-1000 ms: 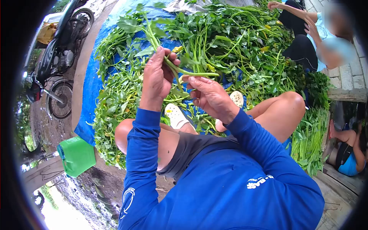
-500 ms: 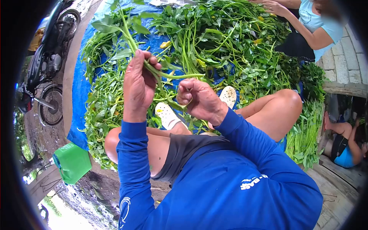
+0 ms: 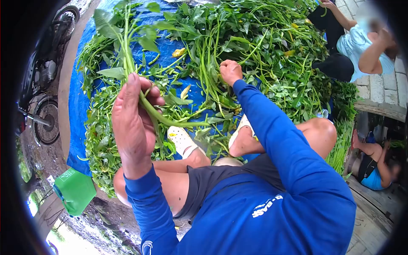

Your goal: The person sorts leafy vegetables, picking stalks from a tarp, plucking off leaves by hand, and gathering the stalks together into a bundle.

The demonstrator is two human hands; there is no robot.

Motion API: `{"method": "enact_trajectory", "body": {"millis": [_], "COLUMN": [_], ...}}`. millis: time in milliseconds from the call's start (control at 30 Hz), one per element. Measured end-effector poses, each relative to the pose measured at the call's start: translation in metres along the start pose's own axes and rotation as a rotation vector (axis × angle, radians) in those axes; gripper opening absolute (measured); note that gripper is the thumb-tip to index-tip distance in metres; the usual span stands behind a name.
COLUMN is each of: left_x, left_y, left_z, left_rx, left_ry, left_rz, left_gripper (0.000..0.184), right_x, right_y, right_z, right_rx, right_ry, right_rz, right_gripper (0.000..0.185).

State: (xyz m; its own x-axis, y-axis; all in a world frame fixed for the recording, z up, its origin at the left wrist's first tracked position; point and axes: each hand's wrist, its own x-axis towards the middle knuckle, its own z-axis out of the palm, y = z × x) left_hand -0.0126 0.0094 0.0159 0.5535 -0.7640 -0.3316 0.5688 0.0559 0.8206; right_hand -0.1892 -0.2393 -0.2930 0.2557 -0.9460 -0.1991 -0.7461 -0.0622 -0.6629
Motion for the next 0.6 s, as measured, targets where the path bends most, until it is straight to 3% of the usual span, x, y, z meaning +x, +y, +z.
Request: {"method": "enact_trajectory", "body": {"millis": [167,300,367,433,500,600], "left_x": [0.008,0.012,0.012,0.010,0.009,0.005], "left_y": [-0.003,0.001,0.003,0.003,0.003,-0.001], "left_z": [0.003,-0.002,-0.007,-0.004,-0.006,-0.008], "left_rx": [-0.025,0.032,0.075,0.088,0.089,0.053], "left_ry": [0.047,0.033,0.002,0.008,0.003,0.002], "left_rz": [-0.011,-0.011,-0.034,-0.033,-0.016,0.017], "left_gripper": [0.026,0.027,0.026,0.025,0.025,0.024], "right_x": [0.020,0.016,0.003,-0.014,-0.034,-0.073], "right_y": [-0.005,-0.008,-0.028,-0.047,-0.069,-0.090], "right_z": [0.016,-0.011,-0.050,-0.077,-0.113,-0.153], "right_rx": [-0.099,0.023,0.231,0.408,0.621,0.979], "right_ry": [-0.167,-0.162,-0.269,-0.220,-0.386,-0.477], "right_rz": [0.059,-0.113,-0.264,-0.218,0.000,0.035], "right_gripper": [0.028,0.035,0.038,0.041,0.040,0.035]}}
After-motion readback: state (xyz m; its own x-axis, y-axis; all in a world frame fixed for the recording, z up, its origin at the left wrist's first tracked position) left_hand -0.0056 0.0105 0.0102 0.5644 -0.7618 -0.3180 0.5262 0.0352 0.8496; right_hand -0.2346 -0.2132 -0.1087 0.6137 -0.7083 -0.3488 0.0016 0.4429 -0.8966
